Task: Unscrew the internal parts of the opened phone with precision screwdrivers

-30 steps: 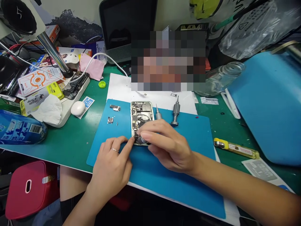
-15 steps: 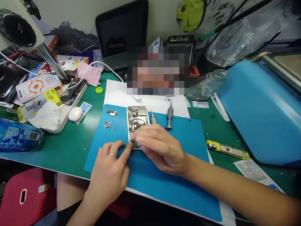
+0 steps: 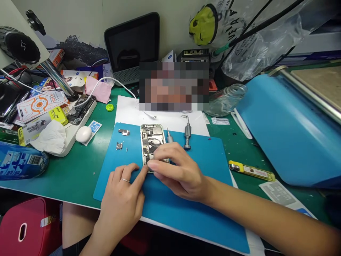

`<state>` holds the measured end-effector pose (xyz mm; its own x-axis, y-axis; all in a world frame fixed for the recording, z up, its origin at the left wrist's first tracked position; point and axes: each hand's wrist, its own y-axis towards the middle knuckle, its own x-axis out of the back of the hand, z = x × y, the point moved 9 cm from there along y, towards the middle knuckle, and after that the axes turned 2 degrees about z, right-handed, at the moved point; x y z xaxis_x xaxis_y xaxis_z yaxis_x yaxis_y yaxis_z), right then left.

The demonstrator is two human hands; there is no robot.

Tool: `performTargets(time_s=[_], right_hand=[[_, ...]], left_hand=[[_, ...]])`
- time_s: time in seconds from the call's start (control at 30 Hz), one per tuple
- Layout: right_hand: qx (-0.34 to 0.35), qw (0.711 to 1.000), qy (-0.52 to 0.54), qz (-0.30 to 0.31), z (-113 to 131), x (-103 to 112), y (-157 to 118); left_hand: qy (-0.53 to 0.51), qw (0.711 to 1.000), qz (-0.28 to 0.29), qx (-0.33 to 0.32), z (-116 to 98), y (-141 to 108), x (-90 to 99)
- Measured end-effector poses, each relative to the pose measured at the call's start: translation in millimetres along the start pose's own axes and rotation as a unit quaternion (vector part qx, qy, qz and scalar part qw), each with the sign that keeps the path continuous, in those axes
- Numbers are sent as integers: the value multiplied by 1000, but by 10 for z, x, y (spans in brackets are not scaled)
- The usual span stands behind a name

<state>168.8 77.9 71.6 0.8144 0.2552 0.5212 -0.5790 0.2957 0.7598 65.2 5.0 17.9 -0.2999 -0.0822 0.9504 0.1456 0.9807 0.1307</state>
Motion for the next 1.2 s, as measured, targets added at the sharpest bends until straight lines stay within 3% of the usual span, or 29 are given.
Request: performTargets(time_s=[0.23,0.37,0.53,0.67,1.2], right_hand=[[27,999,39,6,52,-16,-3],[11,1000,5,-3,25,-8,-14],[31,999,43,-2,55,-11,-6],[13,1000,8,-2,30,-13,-5],[21,999,29,2,39,-26,-6]], left_hand=[[1,1000,2,1,3,-7,-12],[4,1000,2,3,7,0,-6],[2,1000,3,-2,1,7,-13],[6,1000,0,4,8,5,-12],[5,1000,1,-4,-5,1,-15]])
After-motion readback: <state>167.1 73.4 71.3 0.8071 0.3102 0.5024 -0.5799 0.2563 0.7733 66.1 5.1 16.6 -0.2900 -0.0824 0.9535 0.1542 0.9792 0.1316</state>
